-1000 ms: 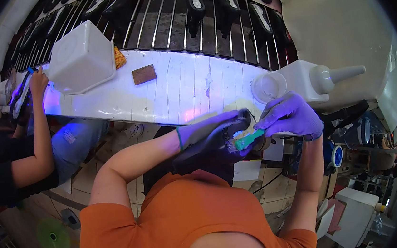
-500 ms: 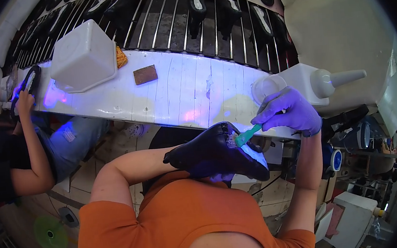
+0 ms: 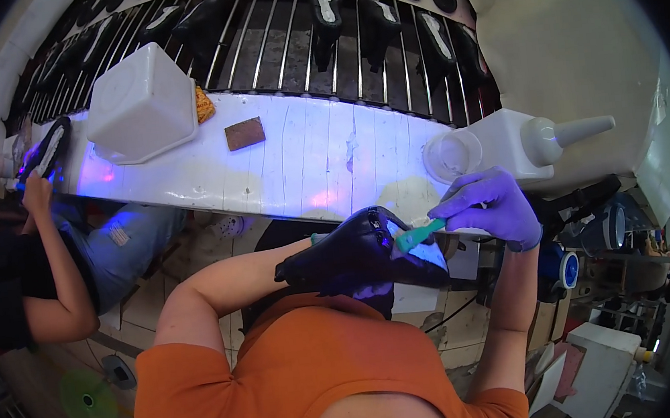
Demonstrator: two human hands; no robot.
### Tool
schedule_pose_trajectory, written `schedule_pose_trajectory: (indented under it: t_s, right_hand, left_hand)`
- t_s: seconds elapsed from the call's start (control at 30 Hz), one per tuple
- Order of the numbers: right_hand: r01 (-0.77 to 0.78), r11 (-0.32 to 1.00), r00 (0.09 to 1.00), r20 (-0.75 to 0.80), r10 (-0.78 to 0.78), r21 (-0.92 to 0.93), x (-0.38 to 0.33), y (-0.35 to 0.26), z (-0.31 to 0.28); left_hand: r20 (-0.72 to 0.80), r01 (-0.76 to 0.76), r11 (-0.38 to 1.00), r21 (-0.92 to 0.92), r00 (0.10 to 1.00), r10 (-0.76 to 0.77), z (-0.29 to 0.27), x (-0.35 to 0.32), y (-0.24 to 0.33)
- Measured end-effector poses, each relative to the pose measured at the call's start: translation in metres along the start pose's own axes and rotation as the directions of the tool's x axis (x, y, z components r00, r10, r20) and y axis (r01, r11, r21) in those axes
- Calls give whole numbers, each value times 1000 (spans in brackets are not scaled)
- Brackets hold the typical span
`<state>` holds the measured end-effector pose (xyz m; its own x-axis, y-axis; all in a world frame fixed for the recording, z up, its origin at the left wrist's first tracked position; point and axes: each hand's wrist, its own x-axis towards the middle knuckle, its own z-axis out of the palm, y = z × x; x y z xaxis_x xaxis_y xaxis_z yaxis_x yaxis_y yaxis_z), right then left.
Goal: Applying adhesive to the bottom of shoe uppers at an assembly line station.
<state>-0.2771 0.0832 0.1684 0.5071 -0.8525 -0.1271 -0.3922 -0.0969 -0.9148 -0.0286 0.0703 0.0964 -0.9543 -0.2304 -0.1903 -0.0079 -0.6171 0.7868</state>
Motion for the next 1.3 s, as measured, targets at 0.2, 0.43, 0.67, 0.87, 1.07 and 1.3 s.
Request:
schedule_pose_trajectory:
  t_s: [0.2, 0.43, 0.67, 0.87, 1.07, 1.3]
  right_hand:
    - [-18, 999, 990, -138, 14, -27, -4, -4, 9]
    - [-131, 990, 961, -253, 115, -48, 2, -7, 9]
    - [-39, 999, 998, -45, 39, 7, 2, 3, -6]
    - [6, 1000, 999, 43, -5, -7, 6, 4, -9]
    - [-32, 999, 975, 220, 31, 4, 16, 5, -19]
    - [-129, 989, 924, 370, 94, 71, 6, 34, -42]
  left_hand:
    - [-198, 81, 961, -263, 971, -136, 6, 12, 1]
    - [-132, 10, 999, -38, 991, -14, -2, 17, -4]
    - [-120, 161, 987, -14, 980, -162, 9, 12, 10]
    - [-46, 80, 993, -88, 995, -85, 1, 6, -8]
    - [-69, 32, 986, -165, 997, -44, -6, 0, -35]
    - [-91, -26, 978, -208, 996, 7, -21, 0, -48]
